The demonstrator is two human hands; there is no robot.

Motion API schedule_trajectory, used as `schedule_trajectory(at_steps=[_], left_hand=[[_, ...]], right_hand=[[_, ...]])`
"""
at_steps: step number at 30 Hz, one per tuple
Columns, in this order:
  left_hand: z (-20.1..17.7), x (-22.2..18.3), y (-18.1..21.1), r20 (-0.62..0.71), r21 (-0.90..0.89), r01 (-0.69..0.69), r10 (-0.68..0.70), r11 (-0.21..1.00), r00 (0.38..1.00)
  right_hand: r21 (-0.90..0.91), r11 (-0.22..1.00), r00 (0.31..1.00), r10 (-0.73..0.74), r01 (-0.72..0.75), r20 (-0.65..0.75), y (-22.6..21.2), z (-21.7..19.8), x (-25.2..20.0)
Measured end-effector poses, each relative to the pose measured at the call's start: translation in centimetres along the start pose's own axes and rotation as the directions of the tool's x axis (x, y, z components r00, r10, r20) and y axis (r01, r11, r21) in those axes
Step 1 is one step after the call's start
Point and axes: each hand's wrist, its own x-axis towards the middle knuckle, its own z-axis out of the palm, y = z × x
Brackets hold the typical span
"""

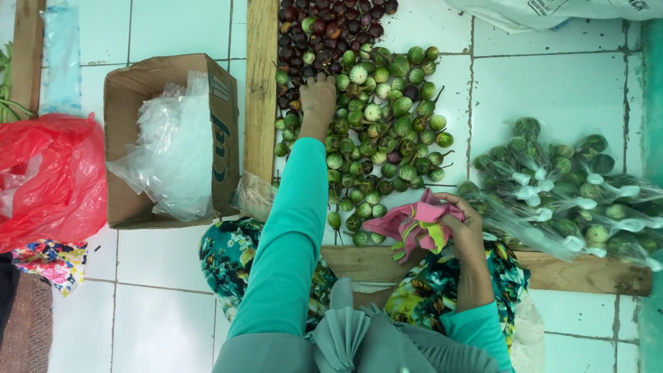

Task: The person cleans and sorts small round green and purple vegetables by hand, wiping them with a pink cloth and placing them into clear plastic bags.

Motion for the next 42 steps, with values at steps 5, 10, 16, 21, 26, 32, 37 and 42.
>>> schedule_trajectory(at_steps=[5, 10, 16, 21, 26, 32, 37, 42], left_hand=[[3.5, 2.4, -2.4, 0.009, -0.069, 0.0, 0.001, 0.998, 1.0], [-5.2, -5.7, -3.8, -0.07, -0.322, -0.015, -0.008, 0.947, 0.998], [-13.2, -23.2, 1.1, 0.117, -0.838, -0.001, 0.182, 0.545, 0.976], [-12.4, -33.0, 5.2, 0.182, -0.977, 0.117, 0.421, 0.176, 0.888], [-9.2, -36.5, 7.2, 0.278, -0.889, 0.326, 0.186, -0.32, 0.942], [-5.7, -37.5, 10.7, 0.256, -0.816, 0.216, 0.0, -0.537, 0.967], [-10.1, -38.8, 12.2, 0.195, -0.822, 0.096, -0.118, -0.562, 0.974], [-11.0, -37.5, 7.2, 0.194, -0.685, 0.016, -0.161, -0.729, 0.968]], right_hand=[[0.145, 0.989, 1.0, 0.007, -0.009, 0.012, 2.9, -1.9, 0.9], [0.246, 0.964, 0.992, -0.072, 0.097, -0.107, 5.3, -4.2, 1.2], [0.362, 0.841, 0.876, -0.238, 0.401, -0.419, 4.9, -4.1, -1.1], [-0.13, 0.765, 0.758, -0.571, 0.631, 0.314, -0.2, 3.1, -5.9], [-0.417, 0.6, 0.731, -0.542, 0.682, 0.416, 2.2, 6.0, -7.7], [-0.572, 0.418, 0.648, -0.708, 0.705, 0.282, 2.7, 6.4, -8.1], [-0.565, 0.448, 0.657, -0.714, 0.693, 0.24, 2.4, 6.1, -8.3], [-0.181, 0.849, 0.867, -0.47, 0.496, 0.166, 0.9, 5.0, -9.4]])
